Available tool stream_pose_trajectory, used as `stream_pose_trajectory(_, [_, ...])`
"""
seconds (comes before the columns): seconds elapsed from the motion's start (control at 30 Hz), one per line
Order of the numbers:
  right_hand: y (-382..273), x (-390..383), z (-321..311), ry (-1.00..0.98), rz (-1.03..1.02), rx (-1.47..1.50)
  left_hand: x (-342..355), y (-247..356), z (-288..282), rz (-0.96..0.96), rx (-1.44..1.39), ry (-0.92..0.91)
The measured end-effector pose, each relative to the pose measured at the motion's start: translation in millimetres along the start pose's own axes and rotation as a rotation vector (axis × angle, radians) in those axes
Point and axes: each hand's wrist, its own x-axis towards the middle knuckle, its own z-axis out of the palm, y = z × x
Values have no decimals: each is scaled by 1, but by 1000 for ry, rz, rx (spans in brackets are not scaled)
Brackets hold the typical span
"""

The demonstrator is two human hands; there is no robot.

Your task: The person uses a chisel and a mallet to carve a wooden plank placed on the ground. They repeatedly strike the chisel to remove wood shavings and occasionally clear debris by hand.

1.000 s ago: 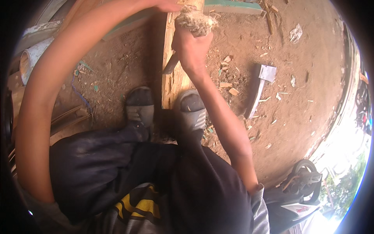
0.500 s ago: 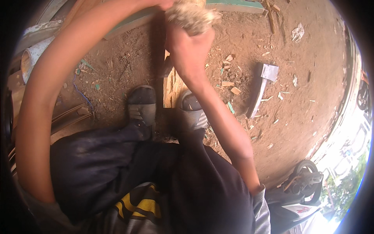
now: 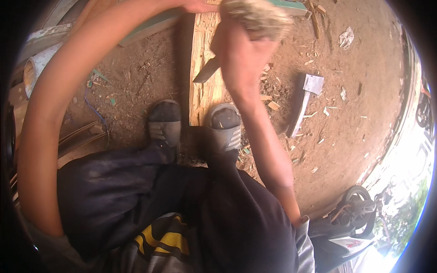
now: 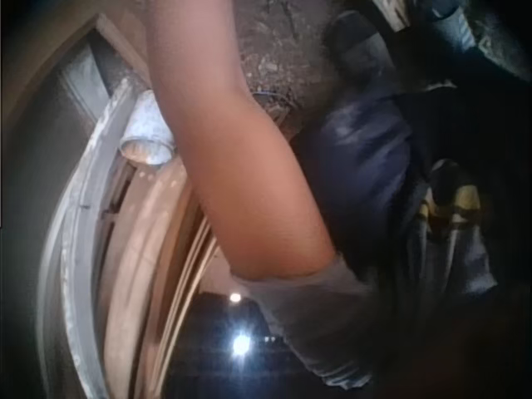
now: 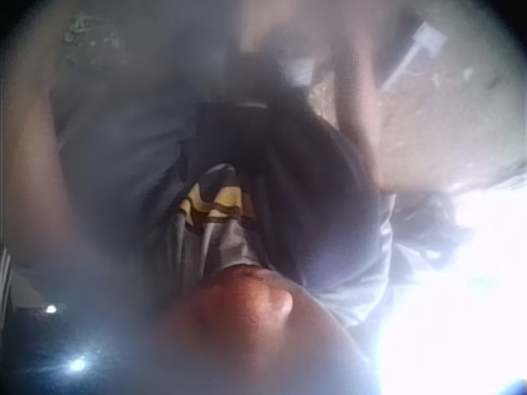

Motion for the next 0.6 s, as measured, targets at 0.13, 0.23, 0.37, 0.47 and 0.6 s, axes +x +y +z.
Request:
stream_pose_trajectory(0.13, [-16, 8, 2, 40, 17, 65, 6, -2, 6, -13, 14, 14])
stream_pose_trajectory(0.23, [3, 4, 21, 23, 37, -259, 11, -5, 12, 14, 42, 15])
stream_pose_trajectory(0.37, [20, 14, 16, 34, 167, -236, 12, -7, 18, 7, 73, 112])
stream_pose_trajectory(0.47, [18, 24, 7, 86, 152, -88, 12, -9, 18, 10, -9, 60])
stream_pose_trajectory(0.6, [29, 17, 13, 57, 170, -223, 16, -9, 18, 26, 45, 48])
